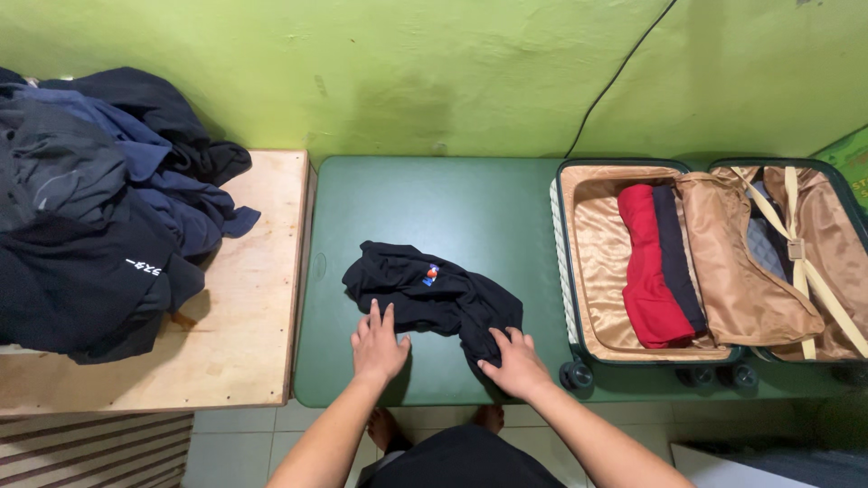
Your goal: The person folds a black t-shirt by hand on a green surface and then places it into an open suitcase already containing other folded garments.
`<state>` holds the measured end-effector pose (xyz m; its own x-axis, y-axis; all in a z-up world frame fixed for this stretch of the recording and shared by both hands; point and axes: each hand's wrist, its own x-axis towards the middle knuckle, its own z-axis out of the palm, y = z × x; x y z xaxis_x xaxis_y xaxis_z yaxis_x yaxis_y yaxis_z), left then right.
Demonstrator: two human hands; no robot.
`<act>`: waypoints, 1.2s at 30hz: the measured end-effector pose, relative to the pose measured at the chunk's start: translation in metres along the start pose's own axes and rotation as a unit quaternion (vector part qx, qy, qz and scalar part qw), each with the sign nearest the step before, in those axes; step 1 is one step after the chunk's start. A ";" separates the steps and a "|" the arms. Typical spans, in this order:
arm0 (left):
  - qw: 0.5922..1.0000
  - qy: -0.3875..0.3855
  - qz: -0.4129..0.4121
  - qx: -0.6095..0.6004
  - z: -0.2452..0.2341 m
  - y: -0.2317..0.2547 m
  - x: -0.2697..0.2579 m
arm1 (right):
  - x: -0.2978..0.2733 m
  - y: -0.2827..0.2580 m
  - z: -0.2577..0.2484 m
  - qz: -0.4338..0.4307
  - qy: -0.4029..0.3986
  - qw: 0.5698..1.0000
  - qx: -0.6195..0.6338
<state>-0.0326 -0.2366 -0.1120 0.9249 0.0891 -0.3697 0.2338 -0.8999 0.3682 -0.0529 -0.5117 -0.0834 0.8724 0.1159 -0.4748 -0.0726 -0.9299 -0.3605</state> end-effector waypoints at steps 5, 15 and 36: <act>1.000 -0.023 0.018 0.007 0.008 -0.005 0.003 | 0.005 -0.009 -0.023 0.010 -0.013 0.999 -0.038; 0.997 -0.010 0.074 0.031 0.004 -0.022 0.001 | 0.077 -0.034 -0.048 -0.178 0.082 0.977 -0.085; 0.994 -0.007 0.108 -0.005 -0.015 -0.027 0.001 | 0.177 -0.120 -0.034 -0.192 -0.072 0.950 -0.235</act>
<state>-0.0334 -0.2062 -0.1097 0.9495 -0.1128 -0.2929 0.0325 -0.8929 0.4491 0.1261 -0.3912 -0.0970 0.7130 0.4931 -0.4986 0.4914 -0.8585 -0.1463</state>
